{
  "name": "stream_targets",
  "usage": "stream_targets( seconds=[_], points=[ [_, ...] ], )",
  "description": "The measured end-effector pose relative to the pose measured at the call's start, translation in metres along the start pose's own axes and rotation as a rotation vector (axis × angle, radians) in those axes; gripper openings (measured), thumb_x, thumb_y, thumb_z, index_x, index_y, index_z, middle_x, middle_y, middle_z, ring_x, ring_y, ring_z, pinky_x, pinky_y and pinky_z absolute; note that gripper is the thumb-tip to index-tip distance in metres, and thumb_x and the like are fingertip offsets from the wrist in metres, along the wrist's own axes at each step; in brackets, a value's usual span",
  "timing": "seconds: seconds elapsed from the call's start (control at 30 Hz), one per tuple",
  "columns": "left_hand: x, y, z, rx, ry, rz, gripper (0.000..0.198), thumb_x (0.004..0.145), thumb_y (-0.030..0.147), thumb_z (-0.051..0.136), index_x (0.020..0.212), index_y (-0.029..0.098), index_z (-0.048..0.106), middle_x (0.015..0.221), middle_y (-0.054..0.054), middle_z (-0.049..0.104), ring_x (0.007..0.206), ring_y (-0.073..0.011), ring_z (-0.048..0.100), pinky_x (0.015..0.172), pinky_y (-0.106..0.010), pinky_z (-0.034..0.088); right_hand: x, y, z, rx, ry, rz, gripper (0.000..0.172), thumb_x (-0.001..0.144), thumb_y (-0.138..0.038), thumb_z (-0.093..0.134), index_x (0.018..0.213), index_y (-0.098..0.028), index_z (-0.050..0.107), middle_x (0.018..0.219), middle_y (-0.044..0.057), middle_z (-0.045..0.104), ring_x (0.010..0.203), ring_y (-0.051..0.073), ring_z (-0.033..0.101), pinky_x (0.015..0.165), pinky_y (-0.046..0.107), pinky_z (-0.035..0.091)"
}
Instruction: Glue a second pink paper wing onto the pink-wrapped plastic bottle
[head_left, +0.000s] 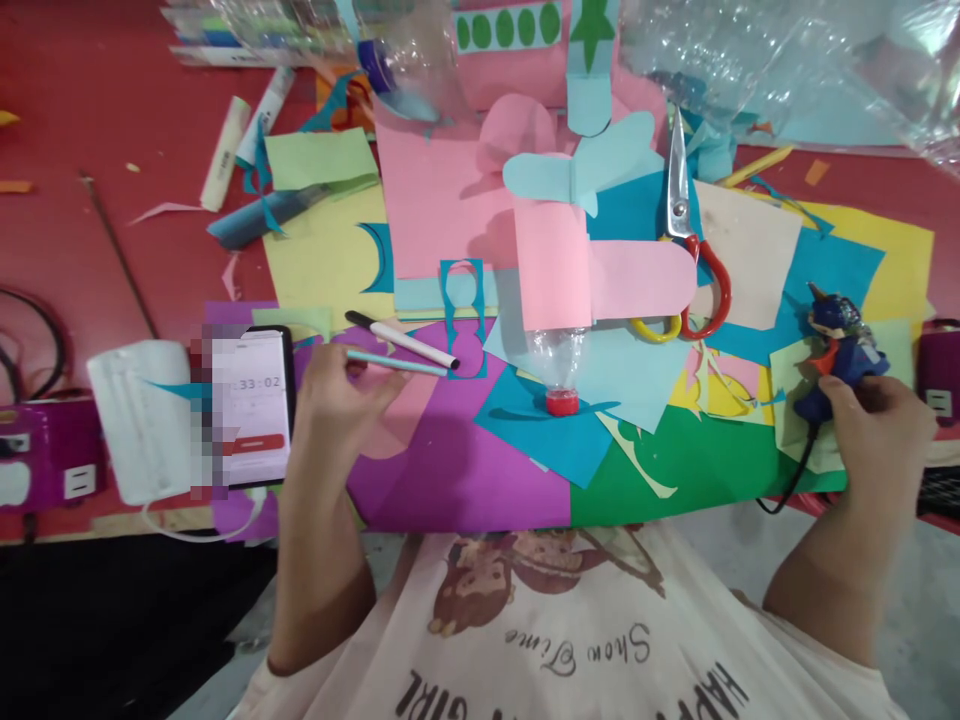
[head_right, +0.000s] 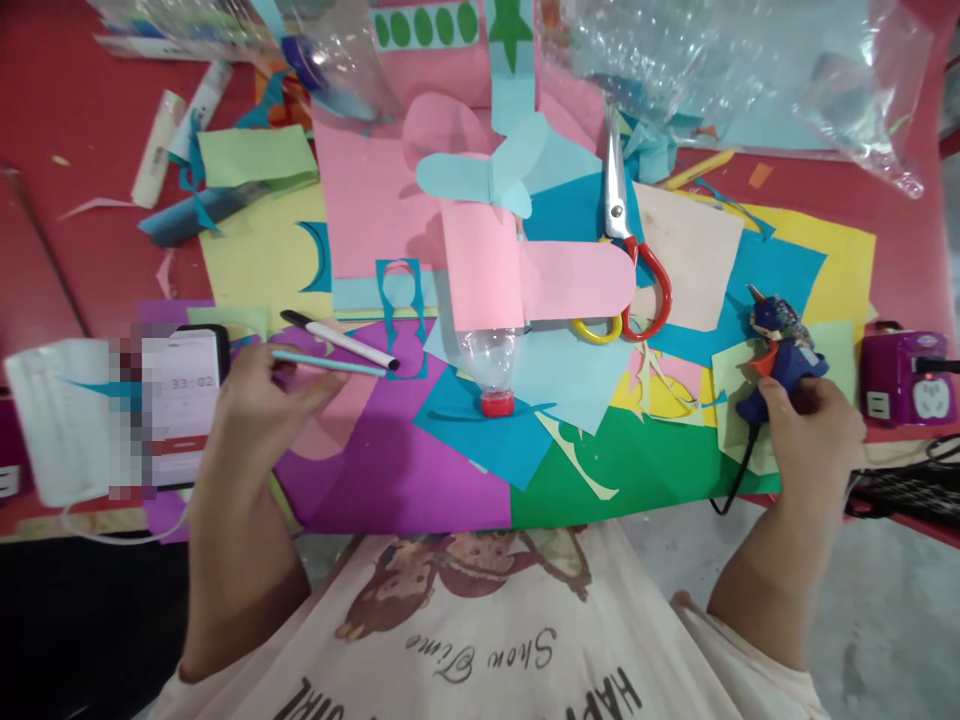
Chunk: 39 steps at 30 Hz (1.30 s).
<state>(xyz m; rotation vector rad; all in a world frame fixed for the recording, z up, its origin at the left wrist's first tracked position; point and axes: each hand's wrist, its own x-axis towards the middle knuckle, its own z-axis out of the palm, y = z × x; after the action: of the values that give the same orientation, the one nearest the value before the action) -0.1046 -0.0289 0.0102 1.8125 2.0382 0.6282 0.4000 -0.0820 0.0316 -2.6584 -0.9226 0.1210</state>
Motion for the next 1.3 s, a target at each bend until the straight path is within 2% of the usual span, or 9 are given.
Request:
stream_targets(
  seconds=[0.03, 0.1, 0.3, 0.47, 0.63, 0.8, 1.0, 1.1, 1.3],
  points=[
    [0.0, 0.004, -0.004, -0.03, -0.045, -0.141, 0.027, 0.068, 0.033, 0.074, 0.073, 0.021, 0.051, 0.062, 0.005, 0.043, 0.057, -0.0126, 0.04, 0.052, -0.026, 0.033, 0.001, 0.0, 0.0, 0.048, 0.021, 0.016, 0.025, 0.058, -0.022, 0.074, 0.058, -0.026, 0.049, 0.057, 0.0, 0.05, 0.056, 0.02, 0.048, 0.062, 0.04, 0.039],
    [-0.001, 0.014, -0.011, -0.176, -0.102, -0.193, 0.023, 0.072, 0.033, 0.071, 0.069, 0.021, 0.051, 0.059, 0.006, 0.046, 0.054, -0.0112, 0.041, 0.049, -0.025, 0.033, 0.002, 0.0, 0.0, 0.18, 0.062, 0.059, 0.018, 0.056, -0.019, 0.07, 0.056, -0.025, 0.052, 0.058, 0.001, 0.052, 0.055, 0.018, 0.048, 0.062, 0.04, 0.04],
    [-0.006, 0.054, -0.021, -0.347, 0.269, 0.288, 0.026, 0.076, 0.015, 0.065, 0.065, 0.02, 0.042, 0.101, 0.0, 0.067, 0.092, -0.0195, 0.064, 0.082, -0.039, 0.052, -0.006, -0.007, -0.006, 0.7, 0.166, 0.17, 0.009, 0.049, -0.027, 0.066, 0.055, -0.024, 0.06, 0.058, 0.001, 0.054, 0.056, 0.014, 0.048, 0.059, 0.04, 0.037],
    [-0.011, 0.079, 0.001, -0.34, 0.044, 0.455, 0.029, 0.079, 0.005, 0.051, 0.069, 0.022, 0.029, 0.135, -0.007, 0.058, 0.122, -0.0233, 0.057, 0.095, -0.045, 0.051, -0.027, -0.03, -0.013, 1.051, -0.041, 0.235, 0.014, 0.044, -0.016, 0.06, 0.053, -0.026, 0.057, 0.056, -0.001, 0.053, 0.055, 0.013, 0.05, 0.055, 0.036, 0.036],
    [-0.006, 0.09, 0.034, -0.326, -0.153, 0.623, 0.027, 0.075, 0.002, 0.043, 0.085, 0.023, 0.031, 0.115, -0.012, 0.062, 0.13, -0.0247, 0.05, 0.109, -0.055, 0.038, -0.051, -0.051, -0.015, 1.064, -0.397, 0.187, 0.02, 0.048, -0.017, 0.062, 0.066, -0.025, 0.058, 0.075, 0.004, 0.059, 0.048, 0.012, 0.047, 0.041, 0.029, 0.027],
    [-0.004, 0.09, 0.047, -0.228, -0.176, 0.552, 0.027, 0.073, 0.013, 0.054, 0.082, 0.024, 0.031, 0.101, -0.009, 0.053, 0.105, -0.0255, 0.054, 0.084, -0.043, 0.049, -0.068, -0.062, -0.008, 1.063, -0.57, 0.088, 0.02, 0.052, -0.018, 0.067, 0.07, -0.023, 0.062, 0.069, 0.004, 0.063, 0.039, 0.013, 0.046, 0.042, 0.031, 0.028],
    [0.004, 0.091, 0.032, -0.332, -0.213, 0.457, 0.045, 0.067, 0.052, 0.073, 0.085, 0.022, 0.045, 0.099, -0.006, 0.047, 0.099, -0.0242, 0.05, 0.082, -0.04, 0.047, -0.08, -0.07, 0.002, 1.127, -0.82, 0.076, 0.014, 0.063, -0.032, 0.067, 0.071, -0.02, 0.069, 0.066, 0.004, 0.061, 0.039, 0.013, 0.046, 0.039, 0.029, 0.029],
    [0.014, 0.094, 0.029, -0.545, -0.154, 0.381, 0.028, 0.08, 0.043, 0.063, 0.081, 0.022, 0.045, 0.084, -0.001, 0.048, 0.079, -0.0149, 0.051, 0.069, -0.03, 0.046, -0.084, -0.075, 0.005, 1.139, -0.955, 0.055, 0.013, 0.066, -0.033, 0.068, 0.066, -0.02, 0.067, 0.071, 0.005, 0.061, 0.042, 0.013, 0.05, 0.036, 0.027, 0.031],
    [0.026, 0.101, 0.045, -0.883, -0.484, 0.096, 0.042, 0.066, 0.045, 0.074, 0.087, 0.022, 0.045, 0.077, 0.001, 0.057, 0.066, -0.0119, 0.055, 0.058, -0.024, 0.044, -0.091, -0.087, 0.01, 1.191, -1.105, -0.098, 0.016, 0.072, -0.035, 0.069, 0.072, -0.019, 0.066, 0.079, 0.004, 0.065, 0.047, 0.012, 0.056, 0.036, 0.023, 0.036]
  ],
)
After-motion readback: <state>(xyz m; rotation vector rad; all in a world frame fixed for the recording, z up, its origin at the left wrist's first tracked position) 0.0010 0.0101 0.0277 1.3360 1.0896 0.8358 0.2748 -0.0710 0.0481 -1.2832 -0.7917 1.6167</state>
